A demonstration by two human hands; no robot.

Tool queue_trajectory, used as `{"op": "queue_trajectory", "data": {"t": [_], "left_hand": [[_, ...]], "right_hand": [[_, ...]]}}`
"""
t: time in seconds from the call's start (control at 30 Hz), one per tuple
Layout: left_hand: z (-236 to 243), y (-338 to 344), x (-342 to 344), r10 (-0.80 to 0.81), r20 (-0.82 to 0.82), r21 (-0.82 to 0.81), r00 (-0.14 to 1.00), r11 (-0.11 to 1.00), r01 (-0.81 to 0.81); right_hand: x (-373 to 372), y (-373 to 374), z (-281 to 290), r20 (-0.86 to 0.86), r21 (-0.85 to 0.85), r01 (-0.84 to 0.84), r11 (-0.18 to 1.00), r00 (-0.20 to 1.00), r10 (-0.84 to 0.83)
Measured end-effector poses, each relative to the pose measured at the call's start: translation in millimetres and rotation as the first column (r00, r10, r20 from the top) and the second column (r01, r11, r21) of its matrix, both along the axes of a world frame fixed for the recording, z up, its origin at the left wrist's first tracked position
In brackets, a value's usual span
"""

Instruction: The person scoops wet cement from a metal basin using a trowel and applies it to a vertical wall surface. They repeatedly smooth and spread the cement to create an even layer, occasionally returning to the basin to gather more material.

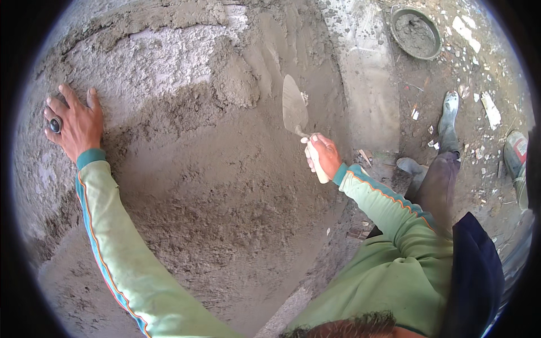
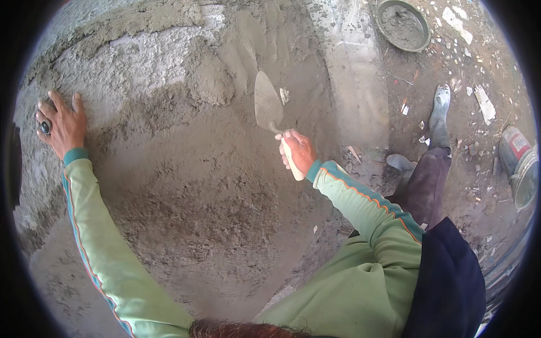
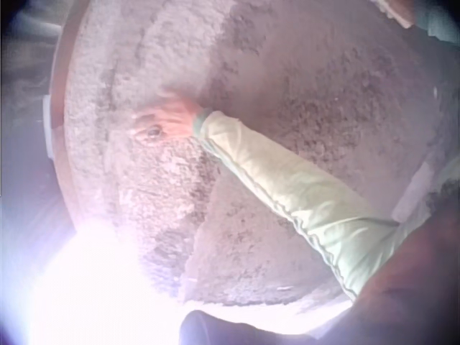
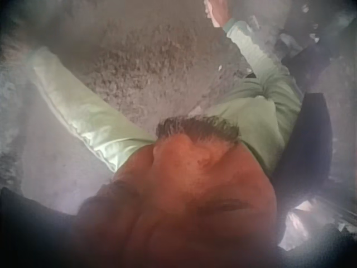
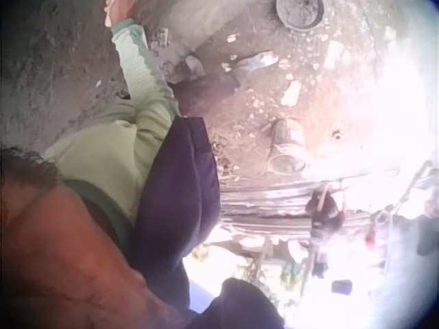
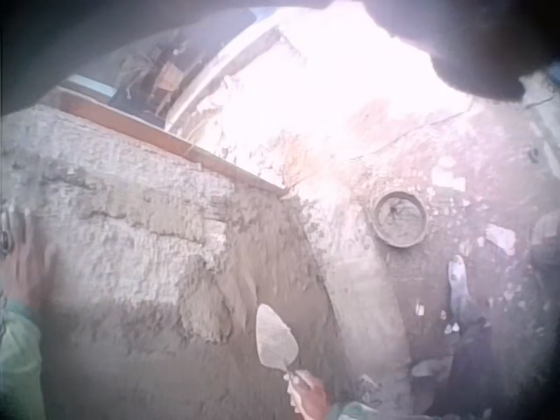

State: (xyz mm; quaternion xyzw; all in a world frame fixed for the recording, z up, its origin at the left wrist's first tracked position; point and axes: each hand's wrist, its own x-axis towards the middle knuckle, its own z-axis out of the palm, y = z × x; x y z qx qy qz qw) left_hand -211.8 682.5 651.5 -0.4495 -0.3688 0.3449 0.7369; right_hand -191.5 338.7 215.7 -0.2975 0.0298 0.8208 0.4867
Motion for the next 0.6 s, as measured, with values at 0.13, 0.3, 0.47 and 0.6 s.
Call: {"op": "queue_trajectory", "data": {"t": [0.13, 0.3, 0.47, 0.6], "left_hand": [[-23.0, 15.9, -35.5, -0.074, 0.117, -0.087, 0.990, 0.993, 0.085], [-15.4, 30.0, -54.1, -0.148, 0.095, -0.107, 0.984, 0.982, 0.158], [-7.4, 23.8, -41.6, -0.149, 0.095, -0.130, 0.984, 0.978, 0.161], [-11.3, 20.3, -43.6, -0.140, 0.110, -0.132, 0.984, 0.979, 0.154]], "right_hand": [[-30.1, 34.8, -6.3, 0.215, 0.246, -0.091, 0.965, 0.976, 0.037], [-28.7, 126.3, -40.1, 0.698, 0.266, -0.110, 0.958, 0.707, -0.113], [-20.8, 73.4, -13.5, 0.037, -0.050, -0.261, 0.964, 0.964, 0.263], [-9.6, 60.1, 16.0, -0.349, -0.024, -0.239, 0.971, 0.912, 0.216]]}}
